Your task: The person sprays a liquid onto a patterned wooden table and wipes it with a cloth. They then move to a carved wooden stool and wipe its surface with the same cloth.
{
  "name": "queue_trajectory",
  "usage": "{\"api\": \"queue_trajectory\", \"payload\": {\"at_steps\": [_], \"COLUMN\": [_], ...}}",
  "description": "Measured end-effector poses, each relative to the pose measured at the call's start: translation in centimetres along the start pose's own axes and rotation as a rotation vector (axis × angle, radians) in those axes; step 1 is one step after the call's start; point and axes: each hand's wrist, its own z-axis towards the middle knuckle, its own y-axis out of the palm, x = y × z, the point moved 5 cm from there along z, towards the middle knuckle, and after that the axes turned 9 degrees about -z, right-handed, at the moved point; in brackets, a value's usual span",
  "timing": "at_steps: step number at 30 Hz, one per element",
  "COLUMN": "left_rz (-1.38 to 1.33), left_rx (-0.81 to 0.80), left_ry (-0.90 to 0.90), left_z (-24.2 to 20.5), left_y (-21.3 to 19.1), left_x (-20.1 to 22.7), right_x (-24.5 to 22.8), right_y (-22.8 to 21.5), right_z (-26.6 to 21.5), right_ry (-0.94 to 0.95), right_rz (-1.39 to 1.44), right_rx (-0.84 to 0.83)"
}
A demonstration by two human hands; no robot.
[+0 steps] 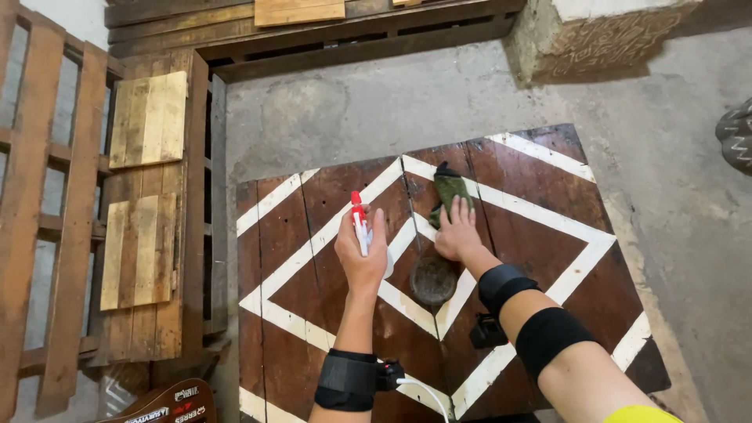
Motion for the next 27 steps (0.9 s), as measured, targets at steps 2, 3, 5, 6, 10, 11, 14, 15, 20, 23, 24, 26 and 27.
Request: {"api": "queue_trajectory", "payload": {"at_steps": [2,3,5,6,10,11,14,15,20,23,24,26,27], "left_rz": [0.001,0.009,0.005,0.0,-0.026,-0.028,-0.038,-0.042,0.049,0.057,0.024,-0.009,-0.04], "left_rx": [0.016,0.027,0.03,0.029,0.046,0.048,0.079,0.099,0.136,0.145,0.152,0.145,0.135], "left_ry": [0.049,0.094,0.078,0.061,0.032,0.033,0.025,0.01,0.086,0.069,0.034,0.049,0.066], "left_z": [0.3,0.2,0.2,0.3,0.4,0.4,0.2,0.1,-0.3,-0.8,-1.0,-1.5,-1.6], "left_y": [-0.9,-1.5,-2.4,-2.8,-4.7,-5.2,-6.5,-7.1,-8.9,-8.8,-8.6,-7.8,-7.3], "left_x": [0.0,0.0,-0.1,-0.2,-0.5,-0.7,-1.1,-1.3,0.1,0.3,0.1,0.3,0.4], "right_x": [-1.9,-3.1,-5.2,-6.4,-11.1,-12.4,-14.8,-15.6,-17.0,-17.0,-16.7,-15.4,-14.9], "right_y": [0.2,0.4,0.1,-0.1,-0.8,-1.0,-0.8,-0.6,-1.7,-2.7,-2.9,-3.2,-3.4], "right_z": [0.2,0.0,0.1,0.2,0.5,0.2,-0.4,-0.8,-3.2,-4.2,-4.5,-3.9,-3.5], "right_ry": [-0.045,-0.088,-0.122,-0.151,-0.254,-0.304,-0.44,-0.52,-0.77,-0.874,-0.918,-0.924,-0.93], "right_rz": [0.023,0.051,0.064,0.076,0.051,0.022,-0.057,-0.104,-0.063,0.04,0.064,0.065,0.069], "right_rx": [0.008,0.01,-0.015,-0.04,-0.07,-0.077,-0.049,-0.018,-0.011,-0.081,-0.145,-0.16,-0.171]}}
